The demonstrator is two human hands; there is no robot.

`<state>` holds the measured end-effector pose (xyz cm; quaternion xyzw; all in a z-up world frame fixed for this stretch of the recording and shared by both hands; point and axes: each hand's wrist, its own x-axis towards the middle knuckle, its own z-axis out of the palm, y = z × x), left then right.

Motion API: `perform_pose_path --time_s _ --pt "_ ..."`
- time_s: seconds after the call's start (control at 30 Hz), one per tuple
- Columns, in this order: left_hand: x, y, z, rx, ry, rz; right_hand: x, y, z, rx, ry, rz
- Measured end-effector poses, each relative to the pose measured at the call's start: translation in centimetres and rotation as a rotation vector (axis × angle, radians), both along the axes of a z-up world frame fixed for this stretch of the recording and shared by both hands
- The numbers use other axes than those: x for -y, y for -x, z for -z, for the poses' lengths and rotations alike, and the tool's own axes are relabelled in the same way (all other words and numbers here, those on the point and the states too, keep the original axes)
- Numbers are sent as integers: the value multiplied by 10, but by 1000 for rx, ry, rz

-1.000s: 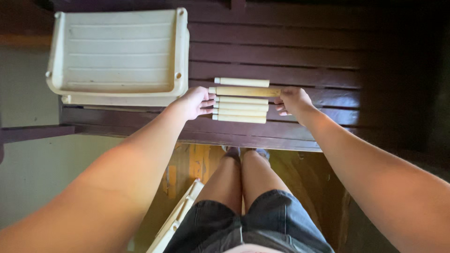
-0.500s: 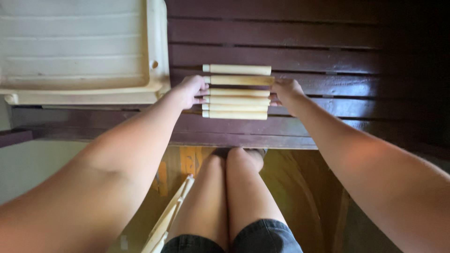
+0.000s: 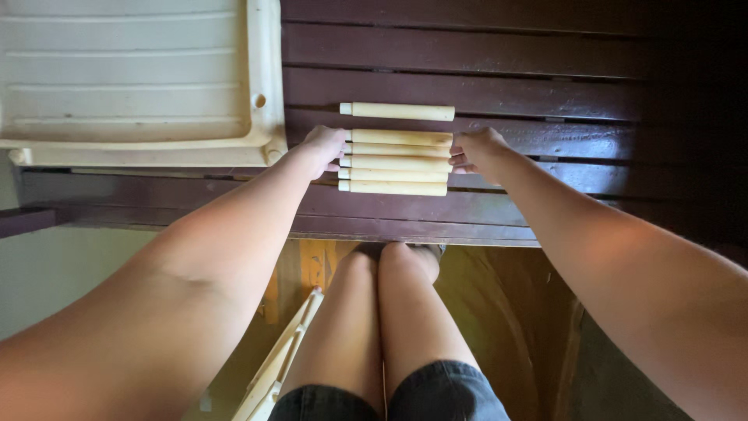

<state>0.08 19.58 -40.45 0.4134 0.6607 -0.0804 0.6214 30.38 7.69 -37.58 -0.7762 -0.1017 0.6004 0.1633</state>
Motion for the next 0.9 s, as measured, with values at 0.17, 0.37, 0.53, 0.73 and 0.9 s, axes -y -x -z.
perform_pose_path --time_s 0.17,0.37,0.53,0.73,0.9 --pt "-5 -5 -42 -96 -52 -44 -4 -2 -52 40 -49 -55" --pt "-8 -14 -127 168 -190 -281 -2 2 -173 -11 -360 -144" --pt "-10 -15 -225 308 -319 -324 -13 23 -282 -60 -522 -146" --pt "6 10 -353 502 -491 -293 -35 59 -391 -164 -744 -225" --pt "34 29 -431 511 -581 -344 -47 90 -455 -243 -897 -325"
